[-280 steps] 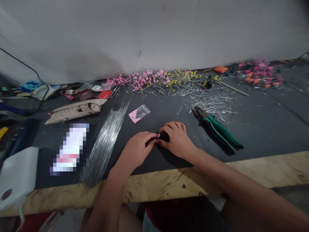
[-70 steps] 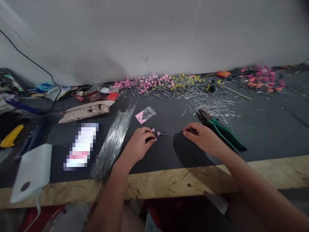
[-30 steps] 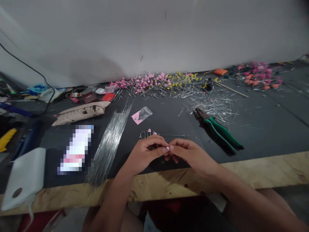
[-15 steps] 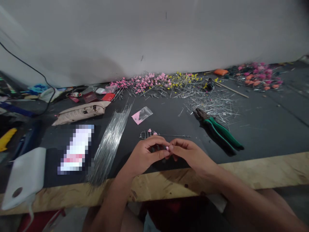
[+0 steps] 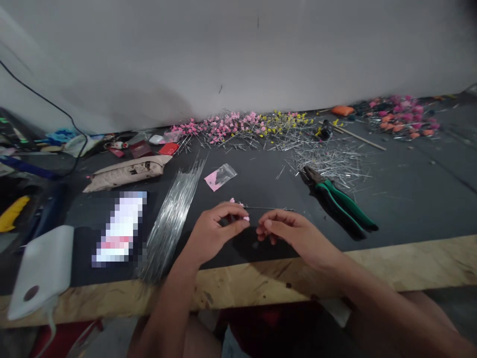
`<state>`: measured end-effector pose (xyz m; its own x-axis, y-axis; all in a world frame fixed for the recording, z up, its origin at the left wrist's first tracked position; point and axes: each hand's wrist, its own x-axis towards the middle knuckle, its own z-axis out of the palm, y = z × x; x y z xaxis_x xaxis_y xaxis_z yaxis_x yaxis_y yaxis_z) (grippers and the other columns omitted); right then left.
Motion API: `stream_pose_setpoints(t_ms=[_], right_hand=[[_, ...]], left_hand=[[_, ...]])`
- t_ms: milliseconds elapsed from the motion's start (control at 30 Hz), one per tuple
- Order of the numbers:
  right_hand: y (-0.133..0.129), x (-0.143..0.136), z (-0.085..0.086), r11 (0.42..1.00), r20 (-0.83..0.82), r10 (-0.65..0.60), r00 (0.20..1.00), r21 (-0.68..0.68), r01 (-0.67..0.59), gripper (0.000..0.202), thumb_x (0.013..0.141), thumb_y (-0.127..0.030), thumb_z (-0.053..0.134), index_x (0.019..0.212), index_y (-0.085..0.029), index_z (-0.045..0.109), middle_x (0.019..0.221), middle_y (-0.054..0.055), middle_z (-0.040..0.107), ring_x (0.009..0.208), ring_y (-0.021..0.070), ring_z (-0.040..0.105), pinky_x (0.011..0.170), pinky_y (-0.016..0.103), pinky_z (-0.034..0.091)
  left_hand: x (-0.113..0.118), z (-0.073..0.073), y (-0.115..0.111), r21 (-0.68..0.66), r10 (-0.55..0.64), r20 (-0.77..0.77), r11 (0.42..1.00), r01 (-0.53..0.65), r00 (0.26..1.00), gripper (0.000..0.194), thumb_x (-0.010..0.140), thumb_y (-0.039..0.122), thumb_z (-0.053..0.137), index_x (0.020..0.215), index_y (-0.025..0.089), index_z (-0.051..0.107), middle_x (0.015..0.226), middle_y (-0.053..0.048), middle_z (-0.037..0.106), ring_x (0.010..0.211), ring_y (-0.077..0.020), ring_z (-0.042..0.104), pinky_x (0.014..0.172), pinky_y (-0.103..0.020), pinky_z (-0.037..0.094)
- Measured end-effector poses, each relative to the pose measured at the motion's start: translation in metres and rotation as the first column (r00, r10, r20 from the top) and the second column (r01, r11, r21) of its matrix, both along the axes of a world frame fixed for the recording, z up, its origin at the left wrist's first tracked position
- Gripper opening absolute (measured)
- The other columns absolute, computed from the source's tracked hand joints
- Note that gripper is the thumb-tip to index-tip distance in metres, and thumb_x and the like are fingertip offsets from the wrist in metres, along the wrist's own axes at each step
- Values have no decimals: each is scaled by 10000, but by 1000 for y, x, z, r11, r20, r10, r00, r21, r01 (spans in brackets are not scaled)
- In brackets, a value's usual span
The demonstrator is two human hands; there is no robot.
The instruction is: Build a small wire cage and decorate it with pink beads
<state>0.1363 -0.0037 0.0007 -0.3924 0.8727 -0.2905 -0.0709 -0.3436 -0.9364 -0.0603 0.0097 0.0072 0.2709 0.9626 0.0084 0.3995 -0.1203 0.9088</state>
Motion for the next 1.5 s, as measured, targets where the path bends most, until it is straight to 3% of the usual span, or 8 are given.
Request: stream_pose_setpoints(t_ms=[167,300,433,567,700,933,1233,1500], right_hand=[[10,18,3,987,94,-125,988,113,114,170,804,-347,537,816,-187,592,795,25,632,722,132,556,647,265,402],[20,37,2,949,288,-255,923,259,181,202,782,-394,547,826,-204,602,813,31,620,774,160,544,684,286,411],[27,49,-2,944,544,-235,806,325,55,212,794,-398,523,894,-233,611,825,29,610,732,167,538,636,294,406],[29,50,-9,906,680,-203,704,403,-129,177,783,-336,541,898,-229,623,878,42,620,803,195,556,711,323,416],[31,49,-16,859,734,-210,646,454,-237,148,765,-274,565,883,-214,633,917,58,620,902,225,546,796,355,406],[32,48,-19,831,771,-210,601,465,-306,139,761,-231,582,884,-205,642,886,66,629,872,230,541,796,382,405],[33,48,-23,812,763,-235,602,495,-311,132,772,-186,555,864,-212,645,840,45,641,821,211,542,762,367,404],[34,48,-24,804,772,-239,589,498,-326,129,796,-202,524,825,-218,649,815,41,656,803,217,537,736,363,396]], left_hand=[[-19,-1,11,68,162,-168,986,-153,972,157,764,352,603,854,232,648,1070,-33,621,978,-196,571,844,-342,432],[-24,-7,16,188,195,-337,972,-137,921,121,769,323,595,830,235,652,1175,-32,571,1120,-223,486,965,-422,354],[-21,-16,19,243,152,-425,969,-49,893,101,773,284,596,819,218,657,1219,-47,539,1177,-224,422,1007,-437,311],[-19,-22,22,285,139,-460,958,-2,877,101,777,276,595,821,211,659,1240,-51,522,1225,-224,364,1036,-445,277],[-18,-25,25,296,143,-473,955,4,869,108,779,272,592,827,205,662,1238,-60,526,1241,-229,345,1040,-457,270],[-16,-27,26,281,128,-481,960,15,867,115,778,275,595,832,200,662,1237,-70,530,1240,-238,352,1034,-469,275],[-14,-28,28,282,139,-478,959,2,867,94,773,261,600,815,202,660,1211,-67,546,1212,-242,382,1019,-471,289],[-14,-27,28,295,163,-491,955,-13,856,86,766,254,601,798,207,666,1108,-54,607,1064,-236,490,952,-448,343]])
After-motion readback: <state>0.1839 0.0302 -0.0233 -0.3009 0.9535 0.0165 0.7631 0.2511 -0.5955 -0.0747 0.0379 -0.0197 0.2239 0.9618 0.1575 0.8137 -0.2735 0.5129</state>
